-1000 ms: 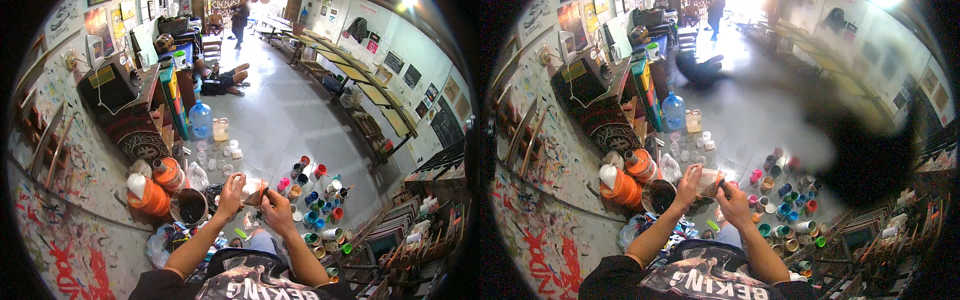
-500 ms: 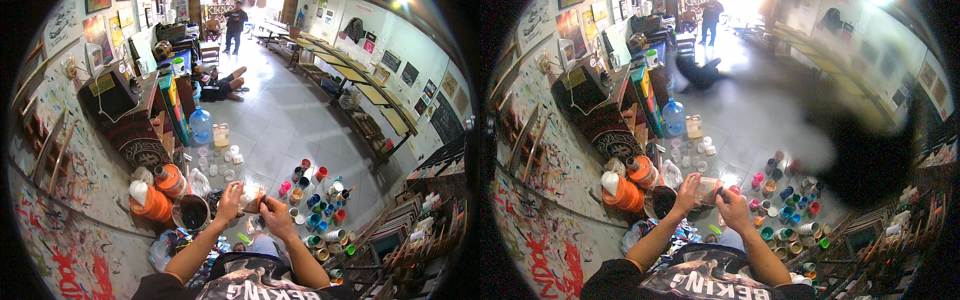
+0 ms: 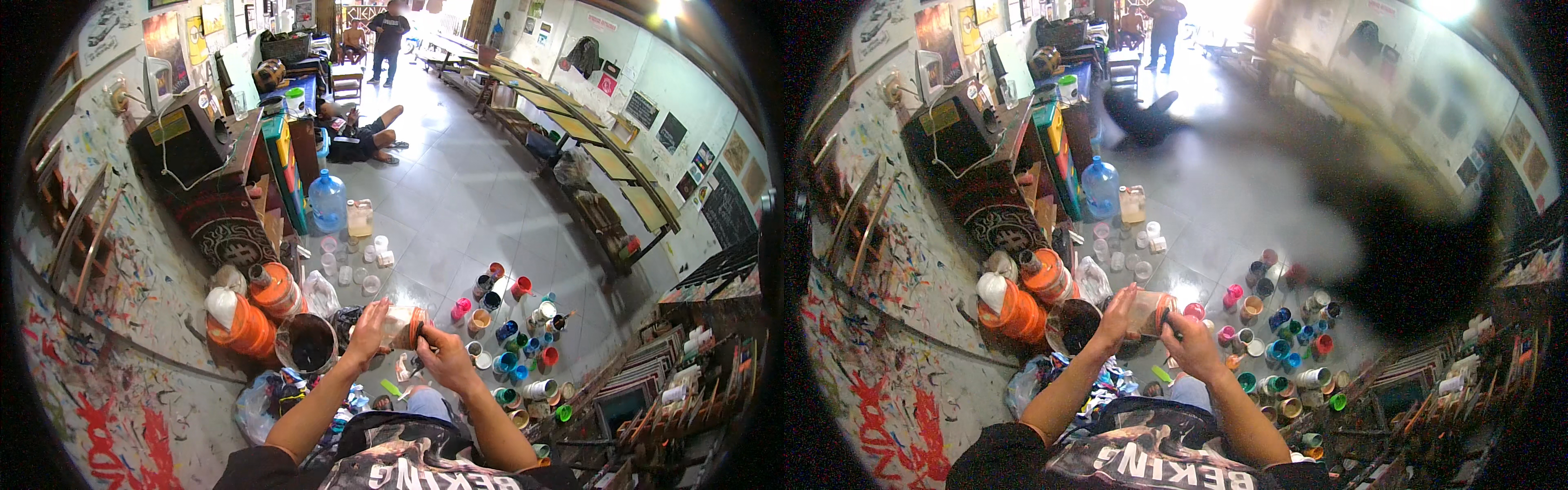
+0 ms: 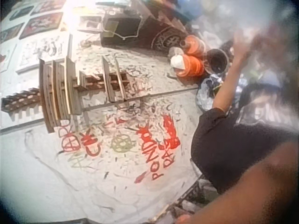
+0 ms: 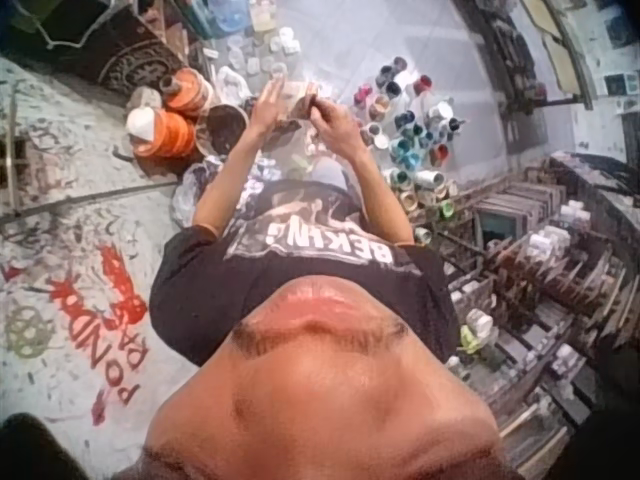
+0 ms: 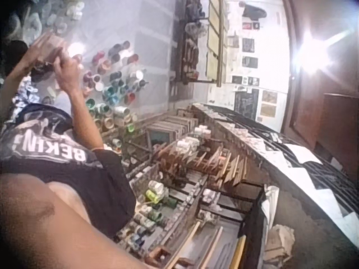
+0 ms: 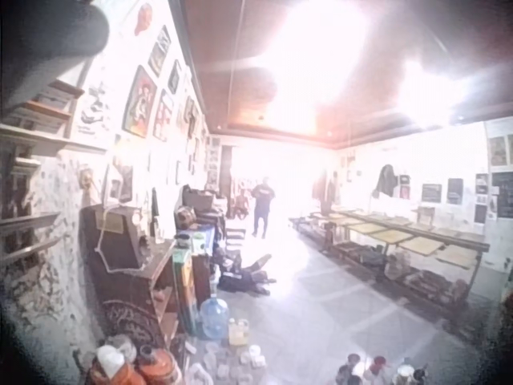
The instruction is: The person wipes a small plastic container using a cloth, then puts a cap on a different container and stirs a liquid in a cup.
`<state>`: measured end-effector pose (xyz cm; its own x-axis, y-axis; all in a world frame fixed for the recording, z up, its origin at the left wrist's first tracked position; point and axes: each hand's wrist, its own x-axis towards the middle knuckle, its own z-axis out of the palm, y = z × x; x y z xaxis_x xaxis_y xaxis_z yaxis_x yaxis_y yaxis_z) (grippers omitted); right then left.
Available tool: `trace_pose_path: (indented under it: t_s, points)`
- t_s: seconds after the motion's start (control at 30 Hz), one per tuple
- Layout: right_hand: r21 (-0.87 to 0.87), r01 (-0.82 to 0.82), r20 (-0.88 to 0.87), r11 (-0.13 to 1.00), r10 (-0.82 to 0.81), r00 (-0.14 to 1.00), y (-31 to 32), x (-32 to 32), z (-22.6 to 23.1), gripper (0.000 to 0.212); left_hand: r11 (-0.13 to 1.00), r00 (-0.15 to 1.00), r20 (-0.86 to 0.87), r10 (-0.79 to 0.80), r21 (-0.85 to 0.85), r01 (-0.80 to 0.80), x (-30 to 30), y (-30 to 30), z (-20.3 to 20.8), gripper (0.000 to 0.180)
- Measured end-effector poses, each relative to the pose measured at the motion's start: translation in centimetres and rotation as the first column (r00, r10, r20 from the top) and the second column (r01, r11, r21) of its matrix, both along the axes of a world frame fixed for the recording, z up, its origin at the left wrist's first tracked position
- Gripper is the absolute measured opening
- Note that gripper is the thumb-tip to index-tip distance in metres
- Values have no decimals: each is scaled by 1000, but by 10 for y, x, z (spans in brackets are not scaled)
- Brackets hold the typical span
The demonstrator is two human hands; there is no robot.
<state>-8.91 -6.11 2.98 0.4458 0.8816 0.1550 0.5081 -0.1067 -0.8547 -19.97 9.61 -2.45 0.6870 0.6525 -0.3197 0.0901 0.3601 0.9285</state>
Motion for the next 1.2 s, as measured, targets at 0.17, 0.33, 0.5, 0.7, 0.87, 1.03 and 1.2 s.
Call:
trace_pose_path:
  t_s: [0.17, 0.33, 0.5, 0.7, 0.87, 1.03, 1.2]
  points:
    - [36, 13, -9, 999, -13, 1000, -2, -1, -4, 15, 1000, 1000, 6, -9, -29, 9, 0, -1, -4, 51]
    - [-68, 9, -43, 998, -12, 999, -2, 0, -6, 13, 1000, 999, -27, -22, -15, 22, -2, -1, -3, 50]
    - [-70, -74, -25, 995, 73, 997, -5, 0, -4, 15, 998, 998, -49, -42, -38, 40, -6, 1, -1, 51]
    - [8, -19, -75, 1000, 20, 997, 4, -5, -13, 18, 994, 995, -70, -76, -84, 70, -12, 7, -3, 52]
    - [3, -34, -131, 999, 34, 991, 8, -8, -20, 20, 992, 992, -110, -66, -115, 54, -18, 9, -2, 53]
    - [-82, -36, -138, 996, 24, 990, 11, -9, -20, 22, 988, 988, -139, -72, -143, 52, -21, 11, -3, 54]
    - [-57, -74, -85, 996, 69, 994, 21, -16, -23, 19, 977, 979, -173, -106, -203, 70, -32, 21, -21, 56]
